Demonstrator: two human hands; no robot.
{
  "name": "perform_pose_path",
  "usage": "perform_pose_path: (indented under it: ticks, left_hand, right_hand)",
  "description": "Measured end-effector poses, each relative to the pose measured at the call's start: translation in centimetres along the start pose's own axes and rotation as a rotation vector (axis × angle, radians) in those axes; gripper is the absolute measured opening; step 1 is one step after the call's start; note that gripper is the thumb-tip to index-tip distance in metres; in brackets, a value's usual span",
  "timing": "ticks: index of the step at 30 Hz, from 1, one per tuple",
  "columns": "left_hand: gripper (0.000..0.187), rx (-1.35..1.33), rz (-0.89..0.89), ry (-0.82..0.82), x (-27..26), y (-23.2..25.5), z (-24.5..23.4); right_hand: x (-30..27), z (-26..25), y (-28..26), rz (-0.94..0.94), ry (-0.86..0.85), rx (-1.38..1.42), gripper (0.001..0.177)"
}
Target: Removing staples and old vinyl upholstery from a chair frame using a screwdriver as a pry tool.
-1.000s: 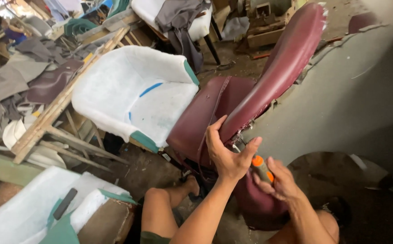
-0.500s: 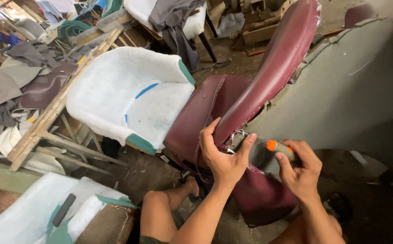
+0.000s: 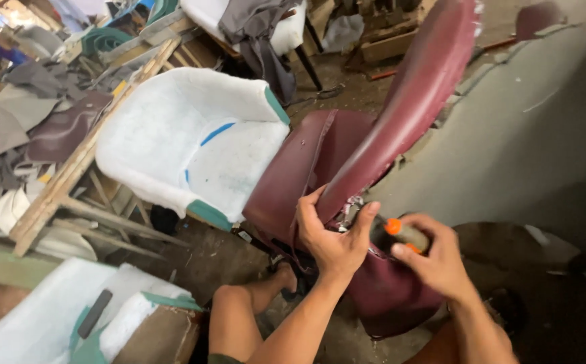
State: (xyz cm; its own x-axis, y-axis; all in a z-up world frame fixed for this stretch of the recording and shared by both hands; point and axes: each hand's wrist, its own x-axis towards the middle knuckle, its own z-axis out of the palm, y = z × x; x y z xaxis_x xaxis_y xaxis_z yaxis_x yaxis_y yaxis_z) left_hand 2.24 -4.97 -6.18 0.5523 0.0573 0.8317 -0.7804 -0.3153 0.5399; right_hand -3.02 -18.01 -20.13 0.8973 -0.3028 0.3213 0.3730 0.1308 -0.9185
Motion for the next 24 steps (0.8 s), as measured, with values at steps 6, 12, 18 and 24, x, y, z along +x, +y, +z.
perform_pose_path:
  ticks: [6,12,18,24]
  left_hand:
    - [0.069,-0.027,-0.033,0.065,-0.2,0.2,0.5]
    - [0.083,-0.088,-0.097,0.044,0.7,1.8,-0.1]
    - [0.086,-0.087,-0.173,-0.151,2.1,2.7,-1.6]
    - [0.078,0.084,0.063,-0.377,3.6,2.0,-2.2]
  right_hand:
    - [-0.9,0.6,0.4,-0.669,0.604,-0.717,0.036]
    - [-1.3,1.1,4.7,0.247,-0.24,0.673,0.082]
    - [-1.4,2.6,0.6,-0.084,-0.099,0.592,0.059]
    - [-1.2,3.0,-2.0,-0.506,0.493,-0.501,0.03]
